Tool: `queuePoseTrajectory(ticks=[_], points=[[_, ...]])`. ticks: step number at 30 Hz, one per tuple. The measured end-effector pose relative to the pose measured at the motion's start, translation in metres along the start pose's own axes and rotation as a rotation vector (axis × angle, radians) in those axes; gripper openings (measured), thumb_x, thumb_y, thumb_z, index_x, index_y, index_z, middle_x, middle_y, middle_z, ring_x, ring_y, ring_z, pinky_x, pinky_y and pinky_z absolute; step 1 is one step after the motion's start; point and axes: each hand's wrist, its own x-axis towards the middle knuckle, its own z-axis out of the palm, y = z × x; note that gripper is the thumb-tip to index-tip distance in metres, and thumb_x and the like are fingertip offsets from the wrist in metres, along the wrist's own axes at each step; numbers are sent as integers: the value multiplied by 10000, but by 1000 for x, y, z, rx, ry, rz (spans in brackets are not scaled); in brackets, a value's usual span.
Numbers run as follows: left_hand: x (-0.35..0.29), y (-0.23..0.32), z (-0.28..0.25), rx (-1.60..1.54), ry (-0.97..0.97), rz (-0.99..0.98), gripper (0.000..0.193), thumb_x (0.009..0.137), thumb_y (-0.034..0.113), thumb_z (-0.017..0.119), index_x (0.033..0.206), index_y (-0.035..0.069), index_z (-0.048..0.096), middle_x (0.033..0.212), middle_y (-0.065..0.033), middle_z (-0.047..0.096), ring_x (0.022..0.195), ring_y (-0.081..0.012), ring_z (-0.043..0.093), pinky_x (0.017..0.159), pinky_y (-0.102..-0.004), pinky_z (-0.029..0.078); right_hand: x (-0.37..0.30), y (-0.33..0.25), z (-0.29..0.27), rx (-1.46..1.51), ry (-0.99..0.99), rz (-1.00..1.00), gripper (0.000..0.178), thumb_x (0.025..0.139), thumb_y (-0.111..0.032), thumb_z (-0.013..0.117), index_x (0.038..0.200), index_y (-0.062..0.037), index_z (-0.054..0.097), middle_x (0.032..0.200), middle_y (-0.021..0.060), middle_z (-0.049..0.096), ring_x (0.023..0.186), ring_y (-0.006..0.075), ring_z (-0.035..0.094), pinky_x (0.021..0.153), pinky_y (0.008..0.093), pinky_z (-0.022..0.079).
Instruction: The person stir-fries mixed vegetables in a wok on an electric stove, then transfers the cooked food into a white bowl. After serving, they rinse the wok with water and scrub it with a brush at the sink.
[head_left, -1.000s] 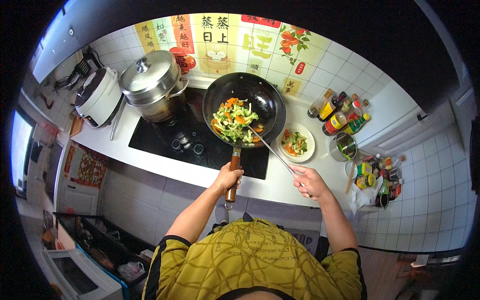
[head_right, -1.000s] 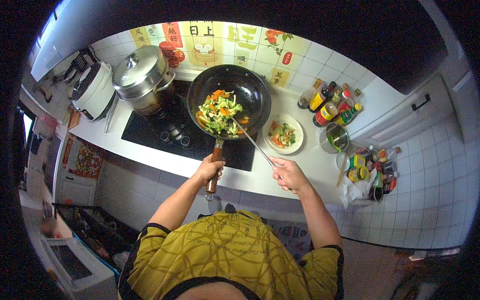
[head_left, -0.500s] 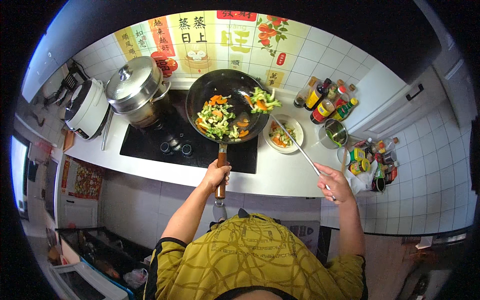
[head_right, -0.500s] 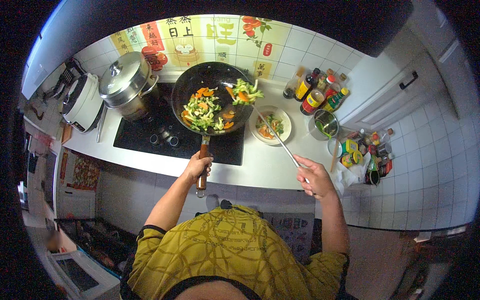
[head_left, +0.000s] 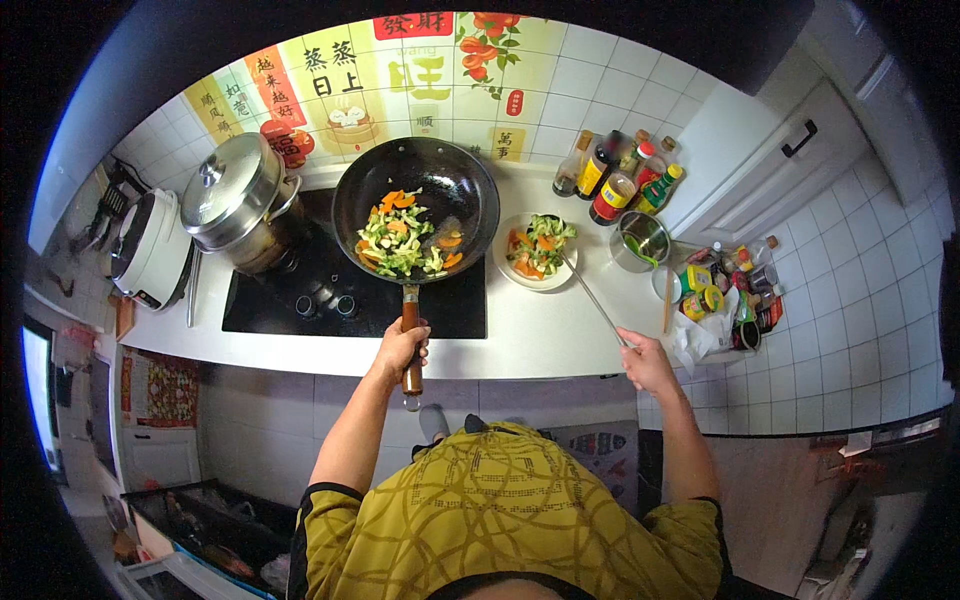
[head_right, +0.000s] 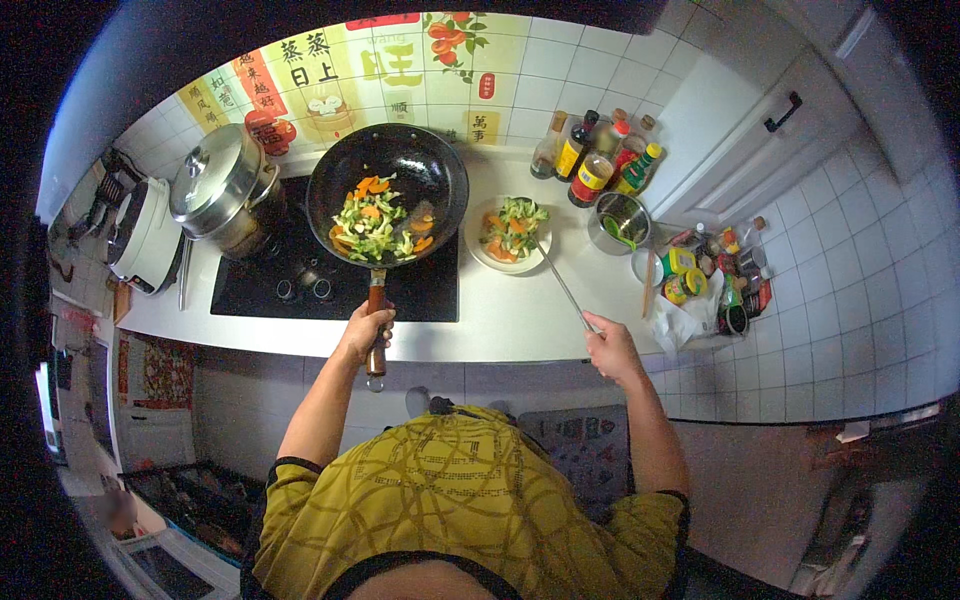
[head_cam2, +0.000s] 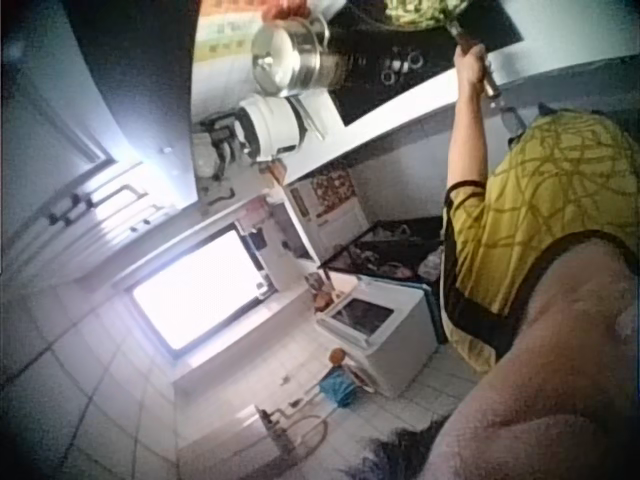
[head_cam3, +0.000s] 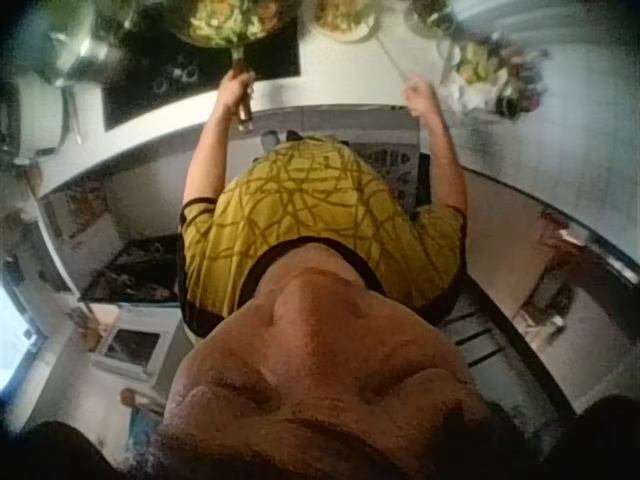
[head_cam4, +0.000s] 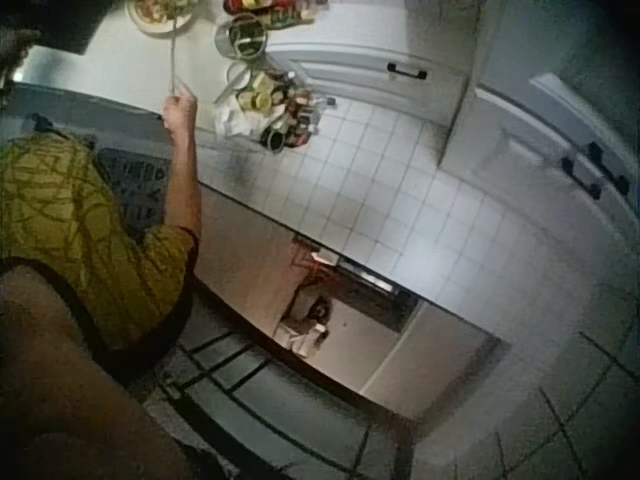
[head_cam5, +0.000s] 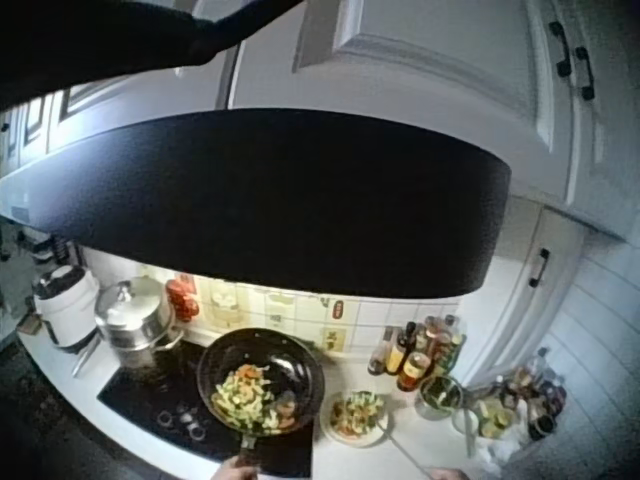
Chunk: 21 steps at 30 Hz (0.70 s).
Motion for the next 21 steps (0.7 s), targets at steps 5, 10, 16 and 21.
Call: queuePoseTrajectory(ticks=[5, 10, 16, 21], points=[[3, -3, -2, 5, -13, 6, 181, 785, 86, 551, 941, 77, 460, 619, -2, 457, 485, -99, 459, 429, -265, 436, 3, 16, 10, -413, 165, -164, 376, 802, -102, 546, 1178, -88, 534, 737, 168, 621, 611, 195, 585, 636, 312, 465], [3, -2, -1, 5, -14, 0, 177, 789, 83, 545, 943, 73, 457, 618, -3, 456, 480, -99, 458, 431, -264, 434, 5, 28, 14, -506, 236, -368, 362, 796, -94, 544, 1157, -69, 540, 861, 223, 616, 761, 312, 619, 699, 358, 468], [2, -2, -1, -1, -11, 3, 179, 788, 82, 549, 941, 75, 456, 614, -4, 455, 479, -100, 459, 426, -263, 433, 3, 31, 17, -556, 283, -348, 369, 782, -74, 544, 1151, -68, 541, 930, 230, 598, 848, 356, 596, 739, 385, 468], [3, -3, -1, -8, -14, 3, 184, 782, 79, 554, 938, 75, 455, 613, -6, 458, 476, -102, 459, 418, -266, 433, -2, 36, 19, -567, 332, -434, 380, 770, -61, 554, 1150, -74, 539, 945, 223, 599, 859, 364, 587, 752, 394, 472]])
